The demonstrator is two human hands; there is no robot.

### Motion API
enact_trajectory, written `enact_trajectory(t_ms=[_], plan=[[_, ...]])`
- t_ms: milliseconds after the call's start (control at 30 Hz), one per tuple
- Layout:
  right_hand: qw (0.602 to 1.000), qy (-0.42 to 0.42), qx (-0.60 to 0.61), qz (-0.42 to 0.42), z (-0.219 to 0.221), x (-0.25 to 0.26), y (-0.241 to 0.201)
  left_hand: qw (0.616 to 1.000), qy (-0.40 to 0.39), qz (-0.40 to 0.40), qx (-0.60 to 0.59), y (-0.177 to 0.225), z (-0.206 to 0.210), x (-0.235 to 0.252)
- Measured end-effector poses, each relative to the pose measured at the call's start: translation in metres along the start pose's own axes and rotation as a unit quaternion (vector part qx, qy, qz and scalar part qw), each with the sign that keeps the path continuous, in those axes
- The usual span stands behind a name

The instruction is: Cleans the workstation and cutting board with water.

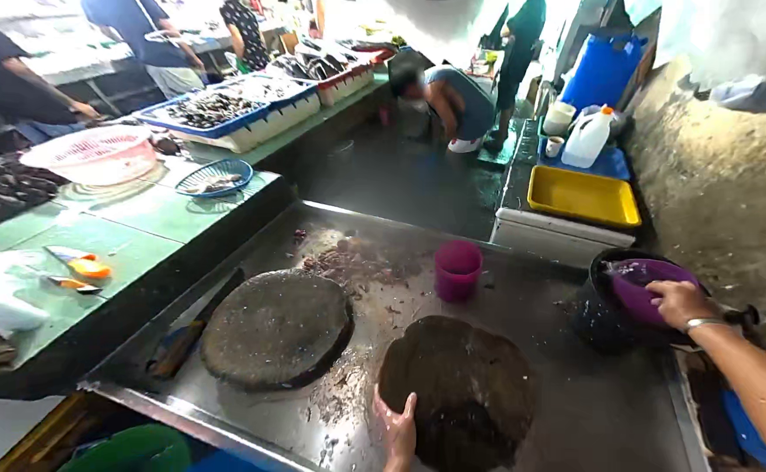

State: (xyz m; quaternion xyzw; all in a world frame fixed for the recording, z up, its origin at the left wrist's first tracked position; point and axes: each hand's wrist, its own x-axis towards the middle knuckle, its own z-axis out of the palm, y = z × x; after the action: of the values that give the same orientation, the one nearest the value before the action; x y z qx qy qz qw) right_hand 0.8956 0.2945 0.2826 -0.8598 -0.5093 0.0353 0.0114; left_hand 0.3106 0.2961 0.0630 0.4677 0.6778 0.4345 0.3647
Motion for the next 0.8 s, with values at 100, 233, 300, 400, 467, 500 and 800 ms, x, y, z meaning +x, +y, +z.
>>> enact_trajectory(t_ms=[100, 233, 300, 400, 467, 500, 800], plan=[[0.987, 0.111, 0.112, 0.022, -0.015, -0.043, 0.014, 0.999, -0.033, 0.02, -0.025, 0.005, 0.033, 0.008], [0.972, 0.193, 0.131, 0.0, -0.04, -0.116, 0.002, 0.994, -0.064, 0.059, 0.063, 0.041, 0.038, 0.006], [0.968, 0.208, 0.142, -0.005, -0.046, -0.155, -0.005, 0.985, -0.05, 0.132, 0.099, 0.056, 0.037, -0.023], [0.964, 0.206, 0.166, 0.002, -0.036, -0.212, 0.0, 0.948, -0.187, 0.257, 0.034, 0.08, 0.047, -0.096], [0.967, 0.195, 0.166, -0.01, -0.021, -0.252, 0.009, 0.882, -0.341, 0.326, 0.022, 0.085, 0.063, -0.152], [0.971, 0.177, 0.161, -0.018, -0.012, -0.272, 0.012, 0.835, -0.423, 0.349, 0.036, 0.082, 0.075, -0.179], [0.941, -0.219, -0.109, -0.233, 0.041, -0.357, 0.011, 0.499, -0.732, 0.386, 0.257, 0.023, 0.099, -0.362]])
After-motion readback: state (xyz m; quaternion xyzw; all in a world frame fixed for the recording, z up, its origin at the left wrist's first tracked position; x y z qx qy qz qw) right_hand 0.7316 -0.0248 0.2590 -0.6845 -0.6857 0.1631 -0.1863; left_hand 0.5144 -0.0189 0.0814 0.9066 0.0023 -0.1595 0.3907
